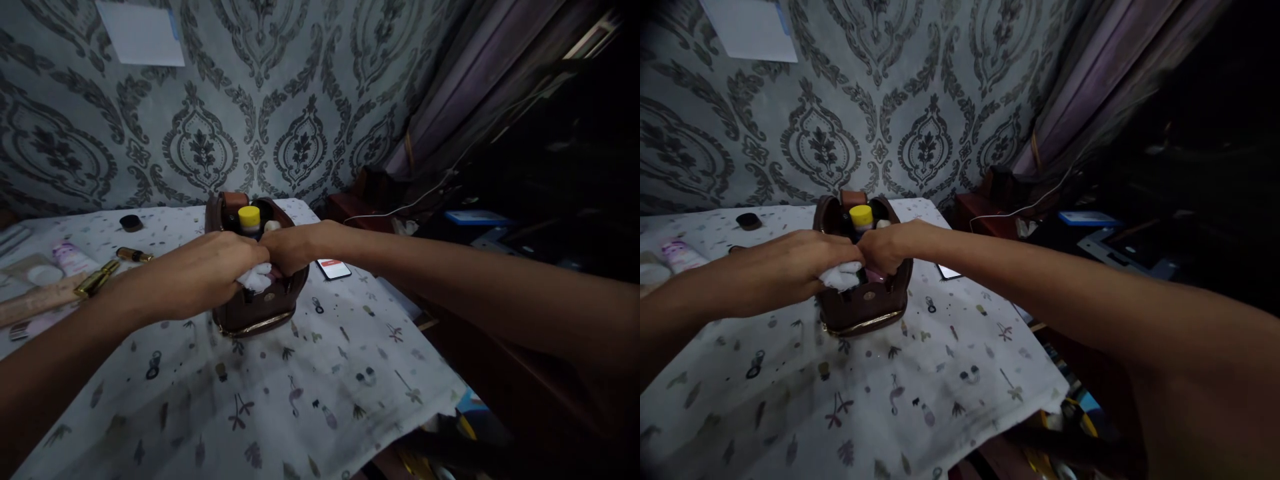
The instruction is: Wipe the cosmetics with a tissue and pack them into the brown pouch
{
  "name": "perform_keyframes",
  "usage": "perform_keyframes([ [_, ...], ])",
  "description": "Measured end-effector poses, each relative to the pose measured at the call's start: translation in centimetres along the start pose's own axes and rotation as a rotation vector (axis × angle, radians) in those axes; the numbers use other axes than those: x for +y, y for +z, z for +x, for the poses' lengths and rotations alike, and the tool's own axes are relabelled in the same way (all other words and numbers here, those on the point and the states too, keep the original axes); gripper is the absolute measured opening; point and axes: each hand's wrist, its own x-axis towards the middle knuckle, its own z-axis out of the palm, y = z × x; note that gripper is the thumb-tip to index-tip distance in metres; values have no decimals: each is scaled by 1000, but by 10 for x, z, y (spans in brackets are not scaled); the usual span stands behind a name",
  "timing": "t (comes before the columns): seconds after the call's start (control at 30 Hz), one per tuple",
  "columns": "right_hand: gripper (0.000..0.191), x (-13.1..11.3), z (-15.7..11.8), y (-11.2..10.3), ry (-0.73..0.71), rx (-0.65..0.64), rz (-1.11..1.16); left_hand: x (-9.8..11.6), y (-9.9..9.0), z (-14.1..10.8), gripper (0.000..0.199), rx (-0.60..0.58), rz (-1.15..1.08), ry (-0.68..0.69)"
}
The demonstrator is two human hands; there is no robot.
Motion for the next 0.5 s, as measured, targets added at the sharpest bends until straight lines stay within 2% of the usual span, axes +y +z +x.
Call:
perform_keyframes([
  [0.1,28,0,1,-2,16,-40,-30,1,2,0,45,19,-23,1],
  [0.23,37,4,-1,-5,44,-5,73,3,5,4,42,49,-31,7],
  [0.37,27,13,-2,-7,17,-21,149,7,7,12,39,25,-14,-1],
  [0.5,19,20,-4,-9,41,-45,172,14,5,19,36,-33,25,-66],
])
